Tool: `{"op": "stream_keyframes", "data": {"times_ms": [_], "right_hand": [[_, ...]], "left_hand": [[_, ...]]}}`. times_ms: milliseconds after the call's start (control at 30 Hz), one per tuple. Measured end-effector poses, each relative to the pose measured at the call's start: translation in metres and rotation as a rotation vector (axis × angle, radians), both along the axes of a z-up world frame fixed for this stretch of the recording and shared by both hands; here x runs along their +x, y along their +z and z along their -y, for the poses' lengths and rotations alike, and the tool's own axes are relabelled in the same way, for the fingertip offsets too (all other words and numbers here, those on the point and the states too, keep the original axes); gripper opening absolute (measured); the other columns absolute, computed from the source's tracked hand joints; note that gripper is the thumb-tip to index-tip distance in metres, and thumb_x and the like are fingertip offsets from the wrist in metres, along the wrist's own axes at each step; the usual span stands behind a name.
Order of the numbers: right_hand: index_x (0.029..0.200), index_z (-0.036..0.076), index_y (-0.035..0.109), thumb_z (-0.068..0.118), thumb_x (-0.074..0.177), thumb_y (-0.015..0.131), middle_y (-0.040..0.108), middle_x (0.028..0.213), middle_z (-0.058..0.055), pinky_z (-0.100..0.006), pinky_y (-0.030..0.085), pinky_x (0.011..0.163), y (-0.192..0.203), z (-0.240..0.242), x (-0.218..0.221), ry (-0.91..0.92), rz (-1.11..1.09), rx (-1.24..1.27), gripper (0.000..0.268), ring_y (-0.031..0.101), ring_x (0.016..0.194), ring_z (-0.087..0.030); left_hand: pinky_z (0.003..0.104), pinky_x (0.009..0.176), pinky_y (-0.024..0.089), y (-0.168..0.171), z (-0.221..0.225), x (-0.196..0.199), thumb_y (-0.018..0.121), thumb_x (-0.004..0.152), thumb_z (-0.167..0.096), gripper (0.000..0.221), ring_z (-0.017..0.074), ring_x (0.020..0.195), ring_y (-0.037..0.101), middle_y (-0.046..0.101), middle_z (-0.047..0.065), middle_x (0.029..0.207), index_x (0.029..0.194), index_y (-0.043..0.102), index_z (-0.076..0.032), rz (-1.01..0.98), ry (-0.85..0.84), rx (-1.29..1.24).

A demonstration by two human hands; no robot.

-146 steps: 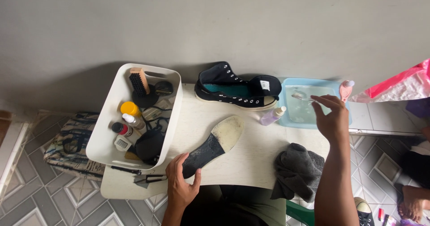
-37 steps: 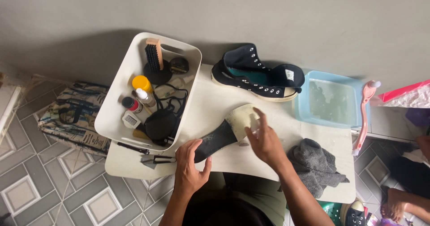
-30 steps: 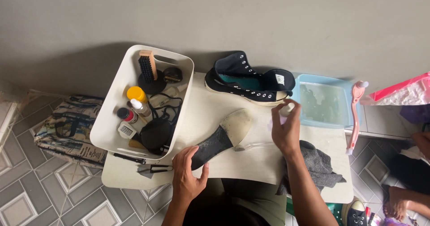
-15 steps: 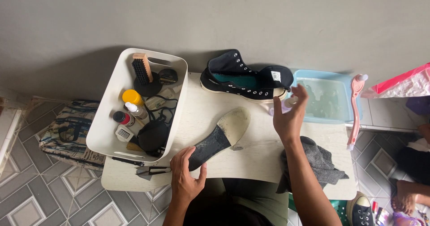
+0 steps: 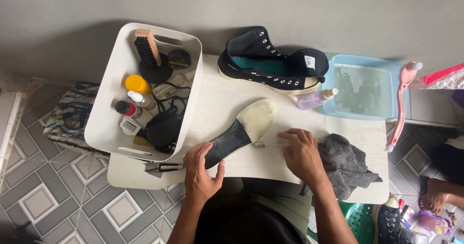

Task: Scrubbing and cleaning a shoe insole using a cloth and cleaning solution at a repair bench.

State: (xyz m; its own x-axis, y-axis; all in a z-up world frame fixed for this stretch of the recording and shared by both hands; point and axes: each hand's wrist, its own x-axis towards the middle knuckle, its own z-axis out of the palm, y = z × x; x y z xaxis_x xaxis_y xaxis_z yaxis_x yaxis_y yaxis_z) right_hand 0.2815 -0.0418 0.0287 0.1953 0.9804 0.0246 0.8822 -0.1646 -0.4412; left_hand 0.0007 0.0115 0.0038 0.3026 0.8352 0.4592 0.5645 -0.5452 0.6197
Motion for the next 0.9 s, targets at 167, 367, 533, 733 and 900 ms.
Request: {"op": "stream_keyframes", "data": {"times_ms": [167,367,533,733,900], "right_hand": [[0.104,0.009,0.078,0.012,0.090,0.065,0.071,0.107,-0.004,-0.039,0.047,0.093,0.017,0.001,0.001,0.014,-0.065,-0.010,0.019,0.060,0.100,-0.026],[0.118,0.018,0.075,0.015,0.098,0.061,0.074,0.096,-0.006,-0.044,0.057,0.072,0.040,-0.004,-0.005,-0.084,-0.271,-0.131,0.025,0.071,0.077,-0.027],[0.114,0.011,0.073,0.020,0.100,0.060,0.074,0.085,-0.013,-0.045,0.056,0.064,0.024,-0.006,-0.005,-0.117,-0.312,-0.142,0.021,0.071,0.068,-0.030],[0.116,0.011,0.067,0.023,0.098,0.060,0.075,0.083,-0.020,-0.053,0.056,0.073,0.011,-0.012,0.002,-0.231,-0.264,-0.091,0.023,0.074,0.079,-0.041],[0.113,0.018,0.072,0.022,0.099,0.058,0.075,0.078,-0.013,-0.050,0.055,0.066,0.009,-0.010,0.008,-0.186,-0.300,-0.213,0.021,0.074,0.071,-0.036]], "left_hand": [[0.050,0.108,0.042,0.000,0.000,0.000,0.072,0.084,-0.020,0.058,0.0343,0.119,0.061,0.062,0.019,0.127,0.133,0.053,0.002,-0.012,0.007,0.004],[0.048,0.099,0.045,-0.012,-0.001,0.001,0.071,0.086,-0.031,0.054,0.0344,0.115,0.065,0.066,0.014,0.123,0.133,0.061,-0.005,0.043,0.063,0.016],[0.048,0.101,0.044,-0.010,0.000,0.001,0.071,0.087,-0.032,0.056,0.0343,0.119,0.063,0.065,0.014,0.130,0.135,0.059,-0.005,0.037,0.063,-0.010],[0.048,0.102,0.043,-0.014,0.000,0.004,0.075,0.085,-0.034,0.062,0.0339,0.119,0.063,0.065,0.013,0.131,0.137,0.058,-0.007,-0.003,0.087,-0.029],[0.043,0.104,0.041,-0.012,0.001,0.004,0.074,0.086,-0.036,0.056,0.0284,0.119,0.062,0.067,0.008,0.129,0.134,0.062,-0.011,-0.066,0.106,-0.041]]}}
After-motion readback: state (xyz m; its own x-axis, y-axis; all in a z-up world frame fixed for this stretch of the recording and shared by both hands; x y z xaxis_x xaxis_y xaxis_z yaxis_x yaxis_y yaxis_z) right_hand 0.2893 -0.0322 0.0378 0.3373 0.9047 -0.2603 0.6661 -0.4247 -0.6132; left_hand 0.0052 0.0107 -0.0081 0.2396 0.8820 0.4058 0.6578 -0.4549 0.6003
